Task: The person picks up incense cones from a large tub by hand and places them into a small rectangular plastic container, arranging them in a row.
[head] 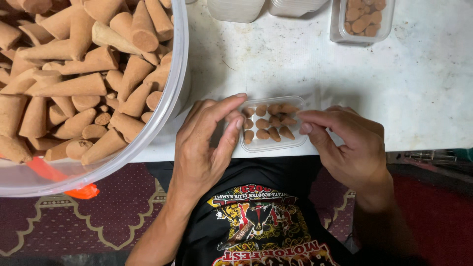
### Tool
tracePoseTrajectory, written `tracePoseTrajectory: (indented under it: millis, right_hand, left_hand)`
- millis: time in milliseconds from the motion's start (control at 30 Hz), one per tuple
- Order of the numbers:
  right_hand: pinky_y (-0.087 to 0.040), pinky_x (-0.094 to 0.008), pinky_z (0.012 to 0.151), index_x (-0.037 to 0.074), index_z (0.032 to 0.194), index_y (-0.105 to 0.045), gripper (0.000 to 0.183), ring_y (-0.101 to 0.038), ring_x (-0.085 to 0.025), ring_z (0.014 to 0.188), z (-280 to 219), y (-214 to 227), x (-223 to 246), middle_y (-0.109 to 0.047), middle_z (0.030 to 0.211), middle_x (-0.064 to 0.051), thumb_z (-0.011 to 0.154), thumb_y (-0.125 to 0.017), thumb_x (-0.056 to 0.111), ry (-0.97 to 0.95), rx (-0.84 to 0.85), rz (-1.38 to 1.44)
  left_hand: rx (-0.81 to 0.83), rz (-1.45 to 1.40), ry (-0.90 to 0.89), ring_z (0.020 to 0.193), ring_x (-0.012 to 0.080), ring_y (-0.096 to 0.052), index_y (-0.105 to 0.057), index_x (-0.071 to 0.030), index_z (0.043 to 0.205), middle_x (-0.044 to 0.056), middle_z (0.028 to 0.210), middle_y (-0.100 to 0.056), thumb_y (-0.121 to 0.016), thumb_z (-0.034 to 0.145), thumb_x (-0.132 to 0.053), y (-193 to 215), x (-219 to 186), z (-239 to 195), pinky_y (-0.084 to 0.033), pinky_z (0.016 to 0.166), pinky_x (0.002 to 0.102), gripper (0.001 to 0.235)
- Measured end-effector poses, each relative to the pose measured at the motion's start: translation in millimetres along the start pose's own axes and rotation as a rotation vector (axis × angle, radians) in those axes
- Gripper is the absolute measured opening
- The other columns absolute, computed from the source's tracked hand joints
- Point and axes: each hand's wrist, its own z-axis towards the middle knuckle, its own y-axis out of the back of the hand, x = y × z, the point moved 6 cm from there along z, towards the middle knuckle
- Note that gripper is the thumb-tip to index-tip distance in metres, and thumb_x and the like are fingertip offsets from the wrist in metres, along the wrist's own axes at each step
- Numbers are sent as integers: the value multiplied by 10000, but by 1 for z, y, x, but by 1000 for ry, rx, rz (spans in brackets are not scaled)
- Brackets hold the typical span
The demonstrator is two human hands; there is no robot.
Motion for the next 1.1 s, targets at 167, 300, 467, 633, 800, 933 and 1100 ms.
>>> tracePoseTrajectory:
  millis: [167, 300, 467, 633, 800, 933, 1100]
  right_hand:
    - [-559, -316, 826, -31, 1139, -705, 156, -700, -217, 900, 6, -4, 8, -721, 1003, -138, 991, -668, -65, -4, 24, 47]
    - [-528, -325, 796, 37, 1111, -729, 124, -739, -193, 841, 4, -8, 1, -782, 1010, -92, 993, -689, 36, 22, 46, 2]
    - [-554, -342, 850, 10, 1116, -697, 237, -702, -268, 969, 11, -7, 15, -715, 1070, -150, 993, -549, -129, 138, 83, 44]
    - [-462, -308, 682, 17, 948, -710, 311, -582, -228, 740, 27, 4, 40, -647, 846, -105, 1025, -412, -31, 262, 75, 107]
    - [-499, -314, 669, -25, 1035, -695, 135, -626, -225, 729, 48, 14, 64, -654, 927, -160, 979, -589, 37, 375, -13, -10]
    - [-525, -311, 678, 7, 1085, -708, 224, -643, -206, 721, 70, 17, 87, -689, 980, -160, 957, -615, -152, 474, -32, -3]
    - [-511, -352, 817, -2, 1028, -751, 114, -669, -261, 840, 107, 11, 134, -725, 1050, -155, 961, -659, 5, 523, 20, -73]
  left_hand:
    - [22, 42, -25, 984, 264, -631, -586, 2, 1319, 146, 1113, -664, -565, 1075, -47, -1, -7, 1, -491, 918, 365, 249]
    - [38, 49, -42, 839, 242, -626, -630, -4, 1222, 100, 1007, -709, -592, 1049, -54, -5, -2, 1, -486, 838, 360, 185]
    - [48, -36, -114, 807, 215, -577, -621, -11, 1211, 85, 909, -589, -403, 1070, -7, -7, -9, 3, -469, 789, 352, 259]
    - [99, -92, -201, 706, 296, -563, -692, -38, 1082, 99, 812, -598, -310, 1022, 43, -1, -32, 3, -463, 726, 398, 395]
    - [174, -133, -289, 1122, 408, -684, -545, -42, 1359, 213, 1182, -614, -145, 1180, -358, 22, -73, 1, -575, 1060, 467, 540]
    - [169, 14, -321, 932, 344, -564, -521, -115, 1477, 107, 1070, -521, -462, 1160, 36, 63, -104, -5, -541, 897, 439, 356]
    - [-80, 275, -314, 957, 276, -633, -617, -67, 1328, 91, 1076, -678, -410, 1046, -8, 133, -113, 8, -476, 888, 401, 356]
